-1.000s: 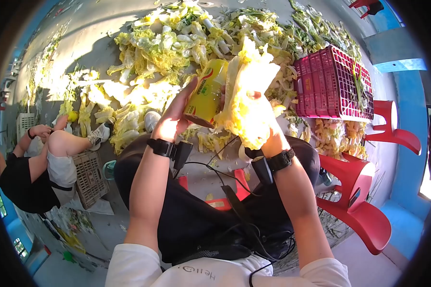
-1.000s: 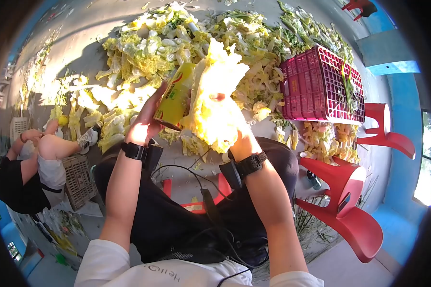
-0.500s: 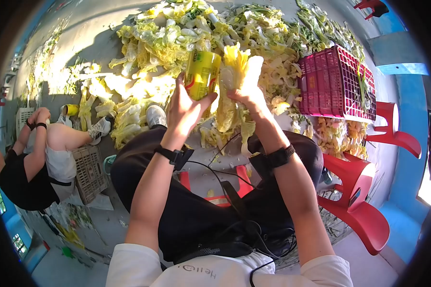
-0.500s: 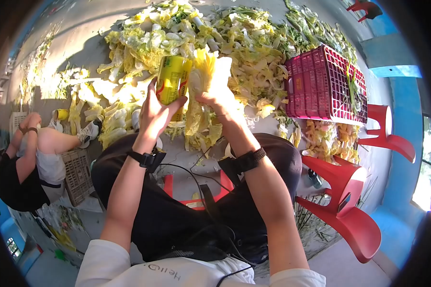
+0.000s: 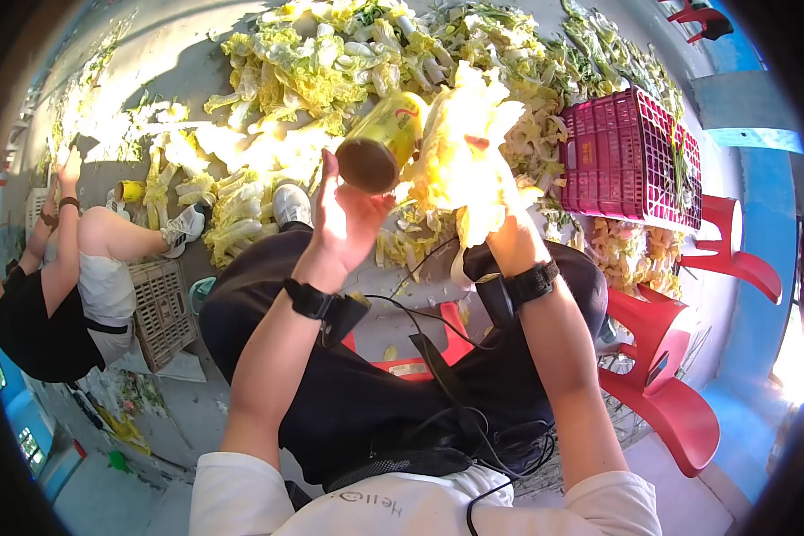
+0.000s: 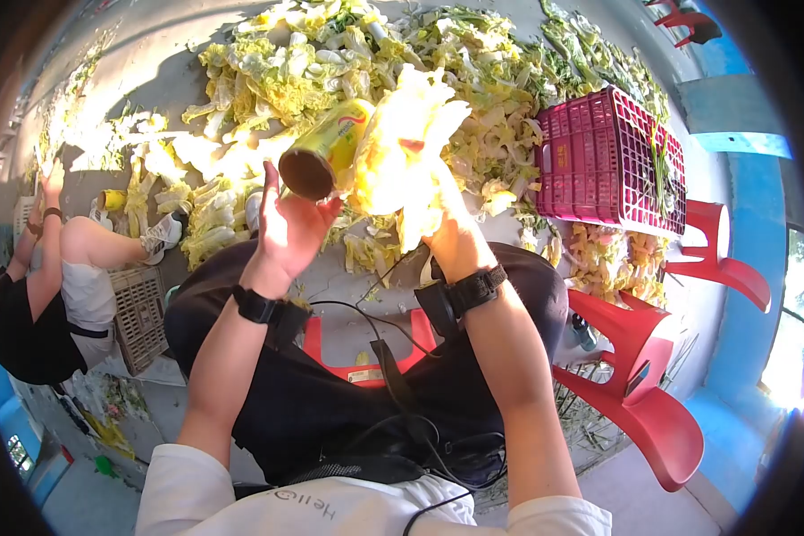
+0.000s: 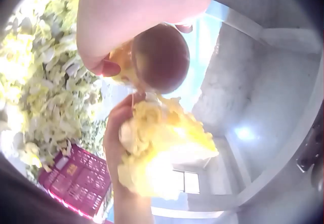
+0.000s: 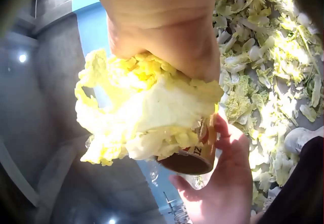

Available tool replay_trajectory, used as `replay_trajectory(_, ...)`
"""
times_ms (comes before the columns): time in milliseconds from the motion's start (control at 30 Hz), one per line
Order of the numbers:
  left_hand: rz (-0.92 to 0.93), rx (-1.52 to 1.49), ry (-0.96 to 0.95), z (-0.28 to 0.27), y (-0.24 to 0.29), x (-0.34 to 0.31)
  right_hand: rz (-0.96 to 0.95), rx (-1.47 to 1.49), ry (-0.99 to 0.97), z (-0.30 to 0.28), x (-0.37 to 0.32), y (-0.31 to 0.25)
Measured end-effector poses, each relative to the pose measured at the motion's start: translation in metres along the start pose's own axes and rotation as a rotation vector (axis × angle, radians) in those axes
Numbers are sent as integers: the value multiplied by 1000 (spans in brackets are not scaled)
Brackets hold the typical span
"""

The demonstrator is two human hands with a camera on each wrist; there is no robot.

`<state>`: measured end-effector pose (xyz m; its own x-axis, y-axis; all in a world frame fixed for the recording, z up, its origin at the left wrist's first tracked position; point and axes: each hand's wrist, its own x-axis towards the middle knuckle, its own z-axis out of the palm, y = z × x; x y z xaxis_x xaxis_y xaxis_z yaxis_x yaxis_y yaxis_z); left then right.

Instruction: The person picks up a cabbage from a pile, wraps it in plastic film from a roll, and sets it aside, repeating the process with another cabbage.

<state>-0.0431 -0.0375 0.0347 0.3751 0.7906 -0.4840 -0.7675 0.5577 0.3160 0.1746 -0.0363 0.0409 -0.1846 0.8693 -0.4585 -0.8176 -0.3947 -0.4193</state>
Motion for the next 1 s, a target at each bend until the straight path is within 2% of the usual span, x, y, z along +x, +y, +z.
replay_trajectory(67, -137, -130, -33, -3, -12, -10, -21, 46, -57, 10, -1, 0)
replay_trajectory(133, -76, 110, -10, 8, -31, -17, -72, 30, -23, -5, 6, 6)
replay_trajectory(200, -289, 92, 13, 10, -32, -16, -86, 29, -4, -14, 10, 11)
replay_trajectory(367, -123, 95, 190, -8, -36, 8, -94, 56, -40, -28, 15, 20)
replay_trajectory(467, -32, 107, 277, -4, -34, 10, -42, 50, -57, 1, 2, 18)
replay_trajectory(533, -16, 142, 324, -6, -35, 16, -36, 46, -50, -7, 8, 20)
replay_trajectory(633, -44, -50, 284, -15, -32, 22, -27, 38, -18, -6, 6, 23)
replay_trajectory(767, -103, -34, 277, -22, -33, 30, -85, 23, 3, 6, 0, 24)
replay_trajectory(867, -154, 19, 294, -12, -35, 20, -49, 34, -56, -2, 3, 20)
replay_trajectory(1000, -303, -20, 270, -13, -35, 15, -63, -43, 42, -1, -1, 16)
